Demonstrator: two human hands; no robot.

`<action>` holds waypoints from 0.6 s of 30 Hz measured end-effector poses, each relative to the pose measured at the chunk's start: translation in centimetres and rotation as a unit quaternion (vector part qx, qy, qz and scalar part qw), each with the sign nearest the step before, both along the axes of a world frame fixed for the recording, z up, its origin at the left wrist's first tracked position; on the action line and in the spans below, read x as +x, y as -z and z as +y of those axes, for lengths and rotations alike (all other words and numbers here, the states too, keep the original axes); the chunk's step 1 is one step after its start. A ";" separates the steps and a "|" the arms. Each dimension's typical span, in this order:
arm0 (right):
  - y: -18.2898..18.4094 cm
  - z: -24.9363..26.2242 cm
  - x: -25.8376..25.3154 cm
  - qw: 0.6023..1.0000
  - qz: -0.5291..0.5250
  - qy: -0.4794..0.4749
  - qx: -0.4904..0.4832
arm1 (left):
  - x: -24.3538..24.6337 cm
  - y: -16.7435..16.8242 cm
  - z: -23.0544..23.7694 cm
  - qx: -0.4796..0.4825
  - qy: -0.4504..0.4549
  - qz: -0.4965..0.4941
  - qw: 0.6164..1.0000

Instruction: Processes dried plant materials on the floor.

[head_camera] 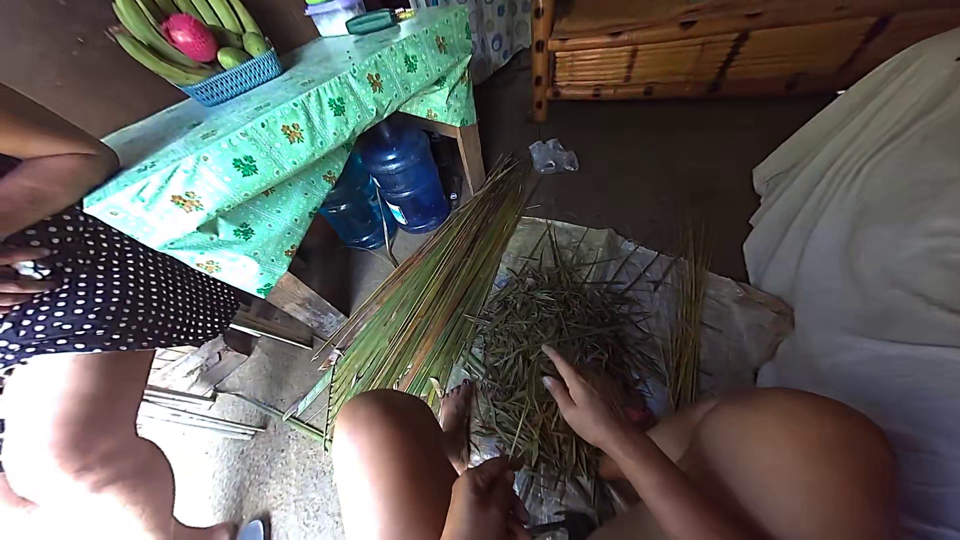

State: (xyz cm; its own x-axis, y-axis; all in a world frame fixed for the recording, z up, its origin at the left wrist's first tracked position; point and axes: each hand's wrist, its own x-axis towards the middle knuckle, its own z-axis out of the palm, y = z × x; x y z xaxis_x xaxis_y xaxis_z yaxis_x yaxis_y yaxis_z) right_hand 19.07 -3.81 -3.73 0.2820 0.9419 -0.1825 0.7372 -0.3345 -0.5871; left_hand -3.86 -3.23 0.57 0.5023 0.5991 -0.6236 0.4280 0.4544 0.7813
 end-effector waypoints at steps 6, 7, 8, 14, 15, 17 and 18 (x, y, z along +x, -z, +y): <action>0.9 0.1 -0.7 0.998 -0.044 -0.037 0.023 | -0.2 0.1 -0.1 -0.022 -0.007 -0.009 1.000; 0.9 0.1 -0.8 0.998 -0.044 -0.025 0.038 | -0.2 0.0 -0.1 -0.028 -0.009 -0.020 0.999; 1.0 0.1 -0.9 0.998 -0.037 -0.010 0.055 | -0.2 0.0 -0.1 -0.033 -0.011 -0.032 0.999; 1.5 0.6 -0.3 0.967 0.226 0.099 0.066 | -0.7 0.3 0.4 -0.064 -0.009 -0.094 0.993; 1.1 0.7 -0.3 0.942 0.302 0.129 0.069 | -0.9 0.4 0.4 -0.063 -0.010 -0.098 0.993; -0.1 0.8 0.2 0.851 0.482 0.200 0.051 | -1.2 0.7 0.6 -0.067 -0.008 -0.100 0.993; -0.3 1.0 0.7 0.792 0.562 0.235 0.042 | -1.4 0.8 0.7 -0.075 -0.008 -0.100 0.992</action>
State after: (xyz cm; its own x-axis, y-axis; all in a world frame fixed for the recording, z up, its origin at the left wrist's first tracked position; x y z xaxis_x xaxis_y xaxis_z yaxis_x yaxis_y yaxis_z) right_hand 19.74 -2.85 -3.47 0.3078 0.8033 -0.5098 -0.4614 -0.3426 -0.8184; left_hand -5.26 -2.58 -0.24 0.6159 0.5163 -0.5951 0.2629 0.5774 0.7730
